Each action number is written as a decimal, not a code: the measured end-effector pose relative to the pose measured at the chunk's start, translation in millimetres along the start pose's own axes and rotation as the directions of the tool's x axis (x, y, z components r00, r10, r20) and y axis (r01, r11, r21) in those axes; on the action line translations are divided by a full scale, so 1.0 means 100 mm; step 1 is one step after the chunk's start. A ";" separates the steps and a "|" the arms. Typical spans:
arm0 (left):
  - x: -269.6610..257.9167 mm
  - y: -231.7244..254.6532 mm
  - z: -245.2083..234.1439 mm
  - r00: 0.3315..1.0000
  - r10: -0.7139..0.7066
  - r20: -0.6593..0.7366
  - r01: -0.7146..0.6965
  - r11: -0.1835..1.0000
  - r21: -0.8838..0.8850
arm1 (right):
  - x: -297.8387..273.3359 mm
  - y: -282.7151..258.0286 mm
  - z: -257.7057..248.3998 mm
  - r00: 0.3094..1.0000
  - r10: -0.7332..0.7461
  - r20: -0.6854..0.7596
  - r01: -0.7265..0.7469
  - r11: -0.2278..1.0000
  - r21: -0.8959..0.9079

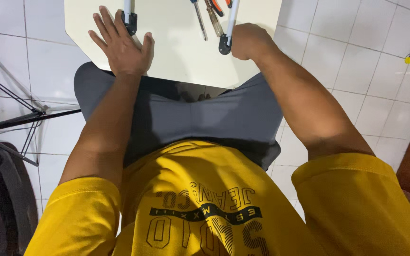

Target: The person assembles a white metal frame on a small table using a screwdriver and pliers. They tighten screws at the joints of the frame legs and crossbar, occasionally switching tools and repositioning the frame to access different connection points.

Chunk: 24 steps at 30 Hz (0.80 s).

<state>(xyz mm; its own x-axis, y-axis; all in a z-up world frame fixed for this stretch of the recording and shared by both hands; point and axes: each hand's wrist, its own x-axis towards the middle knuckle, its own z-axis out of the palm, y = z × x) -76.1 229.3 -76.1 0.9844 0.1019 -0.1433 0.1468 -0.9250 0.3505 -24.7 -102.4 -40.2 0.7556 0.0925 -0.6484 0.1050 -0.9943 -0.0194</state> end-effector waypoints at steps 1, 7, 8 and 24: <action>-0.02 0.00 0.01 1.000 0.006 -0.009 -0.007 1.000 -0.015 | -0.04 -0.01 -0.02 1.000 -0.017 0.006 0.017 0.999 -0.030; 0.01 -0.01 0.03 1.000 0.014 -0.027 -0.013 1.000 0.009 | -0.09 -0.07 -0.15 0.999 -0.002 0.046 0.007 0.996 -0.092; 0.01 -0.02 0.04 1.000 0.009 -0.014 -0.009 1.000 0.016 | -0.11 -0.08 -0.13 0.999 0.002 0.032 0.001 0.997 -0.082; 0.00 0.02 0.01 1.000 -0.017 -0.017 0.017 1.000 -0.017 | -0.35 0.09 -0.15 0.978 -0.209 0.016 0.206 0.942 -0.265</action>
<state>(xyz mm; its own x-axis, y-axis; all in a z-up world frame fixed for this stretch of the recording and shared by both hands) -76.0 226.6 -76.1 0.9833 0.1236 -0.1337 0.1647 -0.9169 0.3636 -40.1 -114.2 -6.3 0.7063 0.2977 -0.6423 0.4259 -0.9034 0.0495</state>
